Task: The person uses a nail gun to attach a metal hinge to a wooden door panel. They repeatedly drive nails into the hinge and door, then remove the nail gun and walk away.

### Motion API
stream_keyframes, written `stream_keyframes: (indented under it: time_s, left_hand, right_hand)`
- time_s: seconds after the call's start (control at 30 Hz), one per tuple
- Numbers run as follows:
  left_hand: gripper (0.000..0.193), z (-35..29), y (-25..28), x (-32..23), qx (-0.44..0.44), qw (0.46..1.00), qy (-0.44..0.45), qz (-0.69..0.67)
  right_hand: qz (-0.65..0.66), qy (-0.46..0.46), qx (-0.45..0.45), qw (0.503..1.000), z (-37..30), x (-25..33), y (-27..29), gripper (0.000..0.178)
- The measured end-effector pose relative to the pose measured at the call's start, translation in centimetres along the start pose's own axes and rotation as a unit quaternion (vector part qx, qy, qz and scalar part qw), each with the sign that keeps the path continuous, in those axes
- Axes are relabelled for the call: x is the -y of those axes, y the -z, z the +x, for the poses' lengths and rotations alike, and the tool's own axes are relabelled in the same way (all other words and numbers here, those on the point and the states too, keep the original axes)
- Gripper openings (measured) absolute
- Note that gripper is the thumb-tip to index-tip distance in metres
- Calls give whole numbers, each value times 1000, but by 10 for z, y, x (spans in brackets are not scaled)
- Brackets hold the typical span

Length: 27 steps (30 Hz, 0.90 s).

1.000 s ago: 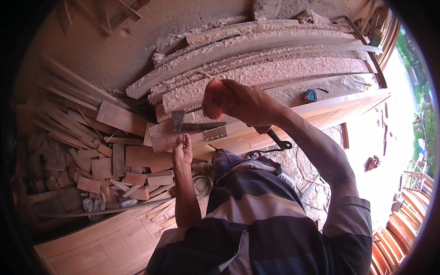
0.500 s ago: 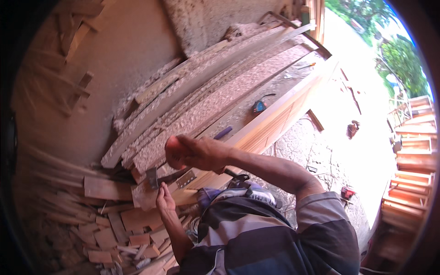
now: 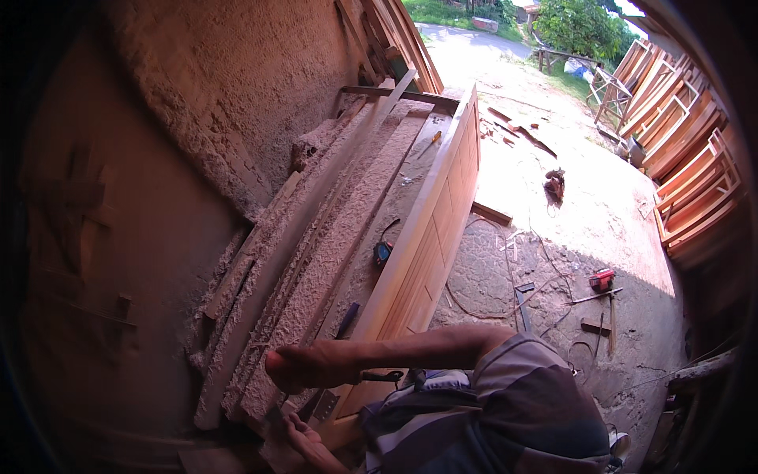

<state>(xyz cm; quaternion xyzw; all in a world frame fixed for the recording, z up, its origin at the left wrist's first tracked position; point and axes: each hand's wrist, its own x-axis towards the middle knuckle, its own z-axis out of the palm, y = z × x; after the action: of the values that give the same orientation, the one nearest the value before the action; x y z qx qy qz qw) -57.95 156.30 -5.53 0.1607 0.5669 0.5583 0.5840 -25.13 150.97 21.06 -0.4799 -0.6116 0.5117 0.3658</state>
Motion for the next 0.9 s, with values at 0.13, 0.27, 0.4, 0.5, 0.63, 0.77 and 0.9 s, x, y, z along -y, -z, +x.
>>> stream_keyframes:
  time_s: [0.13,0.27,0.4,0.5,0.63,0.77,0.9]
  left_hand:
    - [47,9,3,7,47,995,-43,-77]
    - [38,20,6,7,87,991,-34,-98]
    - [36,26,7,4,89,994,-27,-58]
    - [36,28,4,3,51,994,-30,-94]
    - [37,20,-6,-6,42,995,28,-82]
    - [35,-5,-19,-11,25,995,4,-101]
    - [31,-11,-27,-9,98,993,-67,-25]
  right_hand:
    - [-2,30,-22,999,-4,-14,-1,59]
    - [-14,45,-41,998,-6,-24,-1,65]
    - [-53,39,-46,997,-7,-27,2,68]
    - [-4,65,-38,997,-8,-23,4,70]
    - [4,78,-29,997,-10,-6,11,72]
    - [32,86,-13,996,-18,6,16,32]
    - [30,99,-10,995,-20,0,14,32]
